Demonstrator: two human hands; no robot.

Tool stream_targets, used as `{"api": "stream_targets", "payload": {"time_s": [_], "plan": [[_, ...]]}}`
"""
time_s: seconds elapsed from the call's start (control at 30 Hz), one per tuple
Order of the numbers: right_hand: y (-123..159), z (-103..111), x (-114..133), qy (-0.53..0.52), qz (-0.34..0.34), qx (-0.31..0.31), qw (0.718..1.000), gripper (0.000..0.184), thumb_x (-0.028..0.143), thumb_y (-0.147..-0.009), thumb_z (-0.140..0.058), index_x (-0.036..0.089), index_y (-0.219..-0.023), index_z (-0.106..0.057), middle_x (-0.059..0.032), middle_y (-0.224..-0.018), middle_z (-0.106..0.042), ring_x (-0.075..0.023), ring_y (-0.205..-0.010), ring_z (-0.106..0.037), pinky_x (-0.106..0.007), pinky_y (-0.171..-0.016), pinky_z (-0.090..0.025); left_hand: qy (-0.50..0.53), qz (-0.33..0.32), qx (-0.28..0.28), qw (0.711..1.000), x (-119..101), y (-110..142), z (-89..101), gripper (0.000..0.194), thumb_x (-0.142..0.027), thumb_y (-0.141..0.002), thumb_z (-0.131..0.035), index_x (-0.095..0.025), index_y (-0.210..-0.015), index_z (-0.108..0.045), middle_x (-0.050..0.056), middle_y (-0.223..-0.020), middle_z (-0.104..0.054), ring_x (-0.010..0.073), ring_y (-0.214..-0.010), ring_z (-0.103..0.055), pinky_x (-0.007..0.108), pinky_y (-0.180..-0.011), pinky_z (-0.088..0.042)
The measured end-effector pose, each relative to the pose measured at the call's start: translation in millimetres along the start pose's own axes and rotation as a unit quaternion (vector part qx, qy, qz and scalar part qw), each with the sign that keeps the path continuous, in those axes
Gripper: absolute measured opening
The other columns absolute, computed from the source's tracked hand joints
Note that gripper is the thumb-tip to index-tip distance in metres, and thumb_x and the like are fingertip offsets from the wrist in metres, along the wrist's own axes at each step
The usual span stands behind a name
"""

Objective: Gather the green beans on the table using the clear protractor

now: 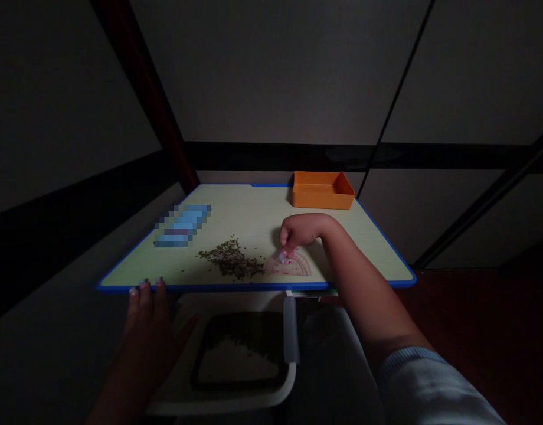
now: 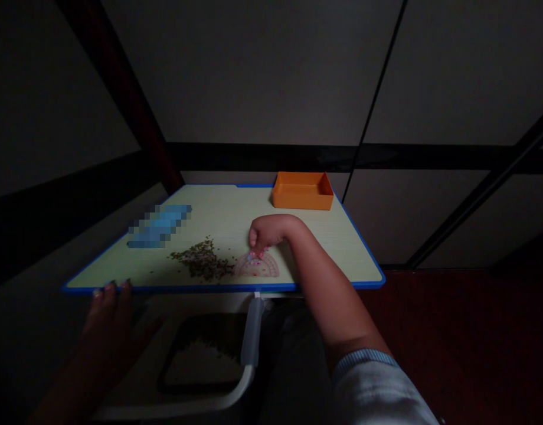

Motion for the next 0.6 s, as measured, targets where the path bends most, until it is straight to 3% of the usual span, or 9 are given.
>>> {"api": "stream_targets", "payload": {"time_s": [0.13,0.4,0.6], "plan": [[4,12,-10,0.033,-0.060,-0.054,0.996,0.017,0.021,-0.073,-0.062,0.011,-0.082,-0.073,-0.0003,-0.065,-0.065,-0.0078,-0.056,-0.047,-0.021,-0.055,-0.032,0.006,-0.005,0.002,1.000,1,0,-1.3,0.085,-0.052,-0.077,-0.038,-0.013,-0.141,0.002,0.021,-0.154,-0.001,0.0403,-0.141,0.002,0.060,-0.111,-0.020],[3,15,-4,0.037,-0.033,-0.081,0.996,0.018,0.025,-0.076,-0.060,0.011,-0.077,-0.071,0.0007,-0.060,-0.060,-0.0074,-0.054,-0.046,-0.020,-0.054,-0.031,-0.004,-0.001,-0.010,1.000,-1,2,1.0,0.084,-0.052,-0.077,-0.038,-0.006,-0.140,-0.007,0.025,-0.152,-0.009,0.0390,-0.142,-0.001,0.058,-0.111,-0.021],[9,34,-14,0.057,-0.058,-0.170,0.982,0.023,0.027,-0.079,-0.055,0.011,-0.074,-0.070,-0.0026,-0.064,-0.064,-0.0083,-0.054,-0.048,-0.022,-0.055,-0.032,-0.018,-0.021,-0.028,0.999,-2,3,2.6,0.083,-0.055,-0.078,-0.035,-0.003,-0.139,-0.011,0.029,-0.150,-0.012,0.0389,-0.142,-0.003,0.055,-0.112,-0.022]]}}
Point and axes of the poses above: each hand's wrist, its own y-axis away from the middle knuckle, its own z-axis out of the back of the hand, x = y × z, the point moved 9 cm from there along -y, towards the middle knuckle
